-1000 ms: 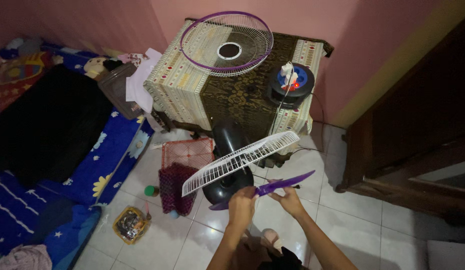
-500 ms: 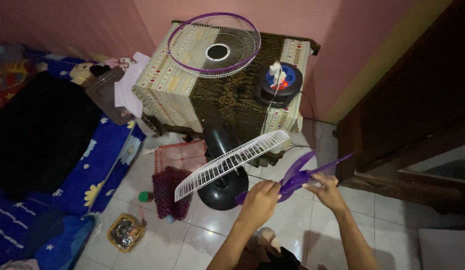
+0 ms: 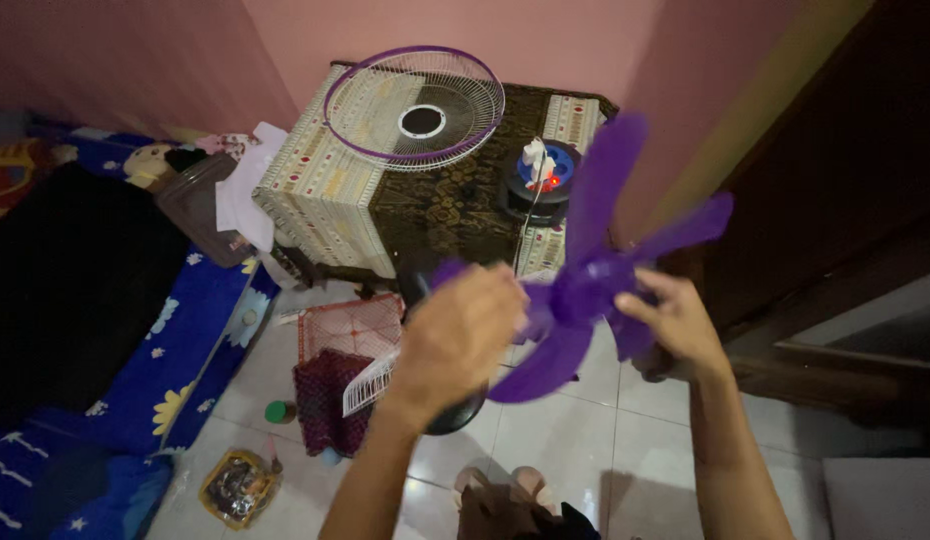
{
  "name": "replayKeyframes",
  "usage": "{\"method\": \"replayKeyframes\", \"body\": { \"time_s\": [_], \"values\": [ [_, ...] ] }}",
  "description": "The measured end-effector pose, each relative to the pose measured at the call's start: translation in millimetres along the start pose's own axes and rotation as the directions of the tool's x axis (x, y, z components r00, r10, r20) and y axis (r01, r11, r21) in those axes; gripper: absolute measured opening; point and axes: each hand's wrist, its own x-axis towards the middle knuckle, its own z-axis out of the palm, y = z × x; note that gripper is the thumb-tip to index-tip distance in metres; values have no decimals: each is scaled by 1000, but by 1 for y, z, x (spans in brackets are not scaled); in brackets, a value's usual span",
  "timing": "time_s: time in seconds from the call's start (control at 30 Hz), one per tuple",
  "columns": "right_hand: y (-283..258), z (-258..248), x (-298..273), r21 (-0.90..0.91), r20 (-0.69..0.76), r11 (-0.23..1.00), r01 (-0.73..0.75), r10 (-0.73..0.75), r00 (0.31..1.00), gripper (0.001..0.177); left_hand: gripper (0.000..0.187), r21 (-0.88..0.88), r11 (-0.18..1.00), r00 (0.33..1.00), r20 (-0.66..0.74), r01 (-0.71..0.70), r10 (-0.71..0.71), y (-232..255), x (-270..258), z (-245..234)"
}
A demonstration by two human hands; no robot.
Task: The person disassembles a purple table fan by removing the front grille, fan blade, and rear grille. They then reassemble the fan by placing the blade and grilles back onto the motor housing.
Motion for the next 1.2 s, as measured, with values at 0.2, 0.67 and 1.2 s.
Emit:
{"method": "replayKeyframes", "body": {
  "time_s": [0.2,0.67,1.2],
  "values": [
    [-73,54,69,104,-76,993,-56,64,995,34,19,202,949,962,-177,241,-206,-53,18,-39],
    [-66,144,190,213,4,929,-303,309,951,30,26,132,872,860,-288,471,-420,-144,-23,-46],
    [-35,108,320,196,-121,912,-361,387,914,33,35,-503,424,466,-47,753,-884,-317,-65,63]
  ]
}}
